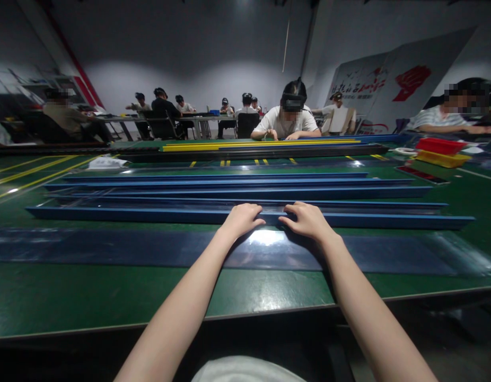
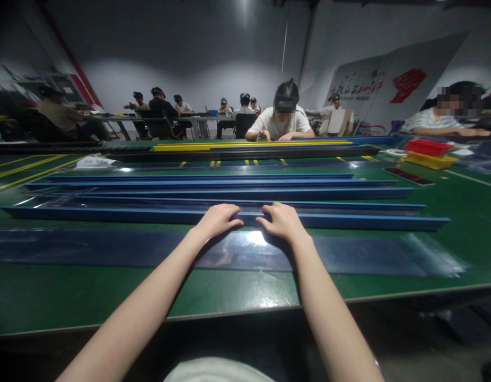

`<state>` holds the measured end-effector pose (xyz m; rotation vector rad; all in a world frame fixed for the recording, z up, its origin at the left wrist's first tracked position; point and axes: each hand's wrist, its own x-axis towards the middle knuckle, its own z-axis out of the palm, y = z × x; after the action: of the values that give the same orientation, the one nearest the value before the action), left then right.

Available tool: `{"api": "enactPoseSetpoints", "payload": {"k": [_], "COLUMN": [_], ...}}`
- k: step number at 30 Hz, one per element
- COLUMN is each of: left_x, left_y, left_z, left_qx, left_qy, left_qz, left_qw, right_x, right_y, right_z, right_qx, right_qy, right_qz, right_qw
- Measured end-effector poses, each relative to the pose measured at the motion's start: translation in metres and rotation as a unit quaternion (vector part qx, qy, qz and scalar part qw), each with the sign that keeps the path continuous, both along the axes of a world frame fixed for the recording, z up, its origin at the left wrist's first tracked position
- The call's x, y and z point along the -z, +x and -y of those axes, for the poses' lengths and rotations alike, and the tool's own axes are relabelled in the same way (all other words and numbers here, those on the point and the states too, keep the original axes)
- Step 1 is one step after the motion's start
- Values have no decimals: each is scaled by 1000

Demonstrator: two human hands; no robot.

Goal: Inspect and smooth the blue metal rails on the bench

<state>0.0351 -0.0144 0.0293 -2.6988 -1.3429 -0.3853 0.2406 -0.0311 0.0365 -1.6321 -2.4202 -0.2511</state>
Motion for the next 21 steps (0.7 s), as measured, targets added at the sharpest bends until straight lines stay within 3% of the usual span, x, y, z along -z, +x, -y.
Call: {"api": "enactPoseSetpoints", "payload": {"k": [21], "left_x": [-1], "left_y": [1], "left_z": [0], "left_qx": [-43], "left_qy": [-8], "left_qz": [24], "left_qw": [999], "right_x": [1], "right_y": [-2], "right_z": [-1], "right_qx": [-15], "right_qy": [-10], "right_qz": [-21], "right_qw": [1000]}}
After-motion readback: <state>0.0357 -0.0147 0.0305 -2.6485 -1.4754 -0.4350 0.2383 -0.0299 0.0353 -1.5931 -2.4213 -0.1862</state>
